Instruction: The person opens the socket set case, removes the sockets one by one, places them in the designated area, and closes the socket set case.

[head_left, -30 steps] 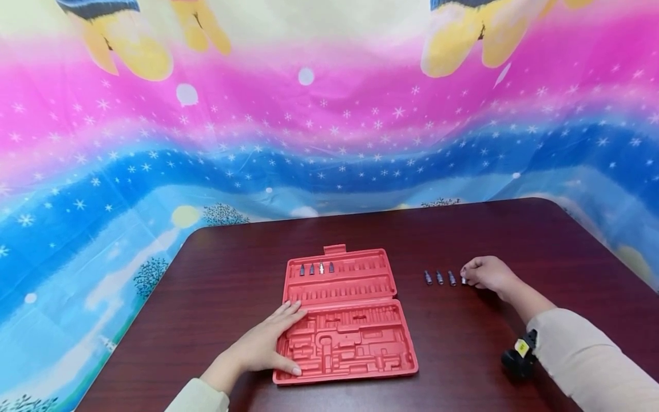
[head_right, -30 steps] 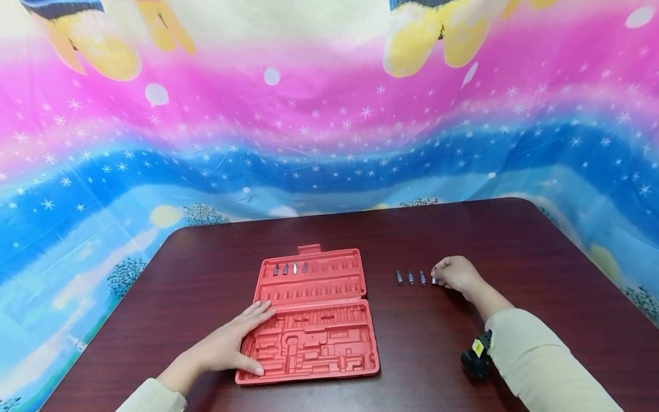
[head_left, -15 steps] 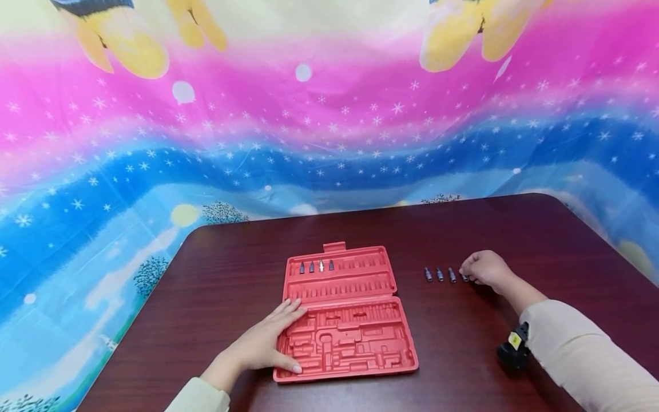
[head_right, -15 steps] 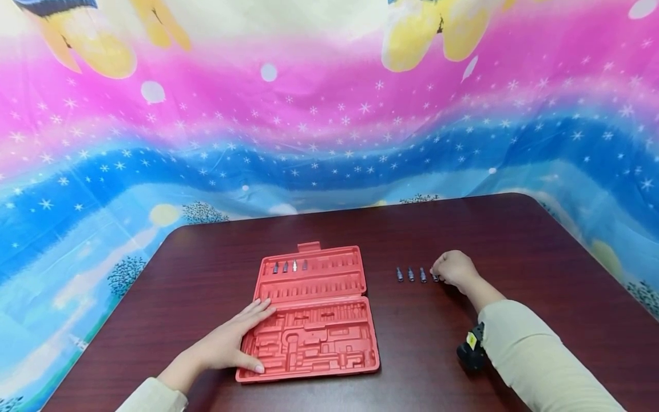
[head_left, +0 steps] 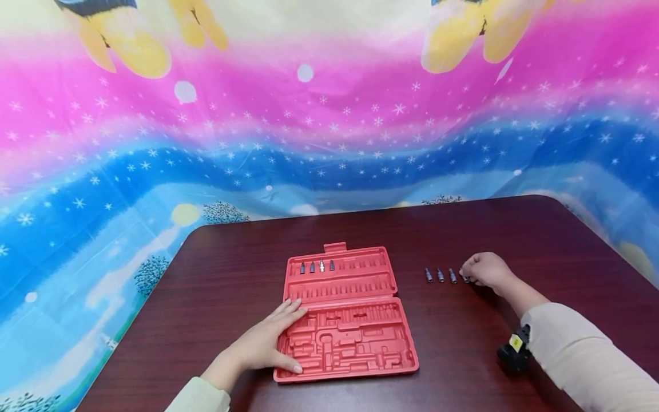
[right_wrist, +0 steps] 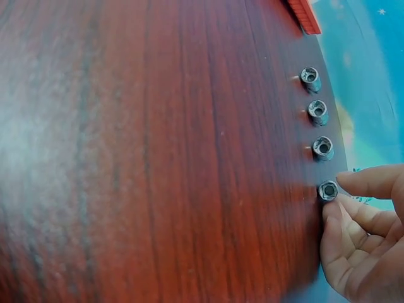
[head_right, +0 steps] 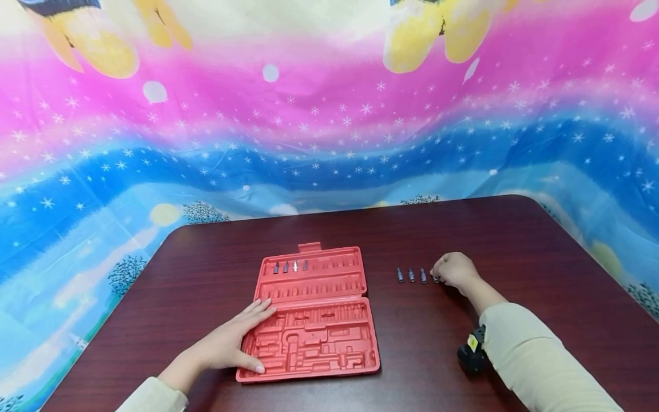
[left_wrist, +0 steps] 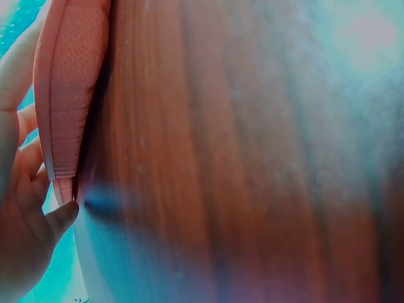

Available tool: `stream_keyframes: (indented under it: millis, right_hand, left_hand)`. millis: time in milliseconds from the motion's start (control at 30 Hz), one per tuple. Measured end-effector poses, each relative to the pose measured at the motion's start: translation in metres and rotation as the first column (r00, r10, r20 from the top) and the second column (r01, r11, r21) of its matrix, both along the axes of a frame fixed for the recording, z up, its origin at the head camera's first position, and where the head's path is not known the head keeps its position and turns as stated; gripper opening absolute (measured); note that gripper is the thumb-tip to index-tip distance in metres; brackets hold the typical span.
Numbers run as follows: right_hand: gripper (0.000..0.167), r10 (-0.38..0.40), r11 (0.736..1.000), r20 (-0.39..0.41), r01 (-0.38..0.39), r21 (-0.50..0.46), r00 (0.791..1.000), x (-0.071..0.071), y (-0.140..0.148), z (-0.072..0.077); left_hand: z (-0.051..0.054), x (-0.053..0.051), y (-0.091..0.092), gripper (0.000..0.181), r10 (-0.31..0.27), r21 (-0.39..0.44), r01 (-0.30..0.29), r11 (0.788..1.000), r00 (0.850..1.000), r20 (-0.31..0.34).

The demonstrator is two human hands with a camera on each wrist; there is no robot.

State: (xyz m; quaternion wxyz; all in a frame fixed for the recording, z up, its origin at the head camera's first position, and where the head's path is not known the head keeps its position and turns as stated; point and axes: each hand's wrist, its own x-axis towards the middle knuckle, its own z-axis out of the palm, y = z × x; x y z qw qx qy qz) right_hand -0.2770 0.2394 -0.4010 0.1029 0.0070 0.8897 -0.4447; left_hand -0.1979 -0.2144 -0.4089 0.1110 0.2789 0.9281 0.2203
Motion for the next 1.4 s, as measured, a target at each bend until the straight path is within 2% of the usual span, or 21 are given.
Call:
stream_keyframes:
  millis: [467, 700, 967, 1400]
  right_hand:
    - [0.027, -0.006, 1.000, 0.006, 0.006, -0.002, 1.000, 0.004, 0.005, 0.001]
    - [0.033, -0.010, 1.000, -0.023, 0.010, -0.005, 1.000, 0.010, 0.004, 0.008]
    - [0.037, 0.004, 0.999, -0.039, -0.006, -0.042, 0.999, 0.015, -0.007, 0.016]
    - [0.034, 0.024, 0.985, -0.055, -0.033, -0.172, 0.998, 0.018, -0.038, 0.019]
  left_hand:
    - [0.002, 0.000, 0.000, 0.099, -0.002, -0.009, 0.002, 1.000, 1.000, -0.002]
    - [0.002, 0.000, 0.000, 0.099, -0.006, -0.011, 0.006, 1.000, 1.000, 0.004]
    - [0.001, 0.000, 0.000, 0.099, -0.014, -0.001, 0.014, 1.000, 1.000, -0.010]
    - [0.002, 0.000, 0.001, 0.098, 0.007, -0.011, -0.007, 1.000, 0.999, 0.032]
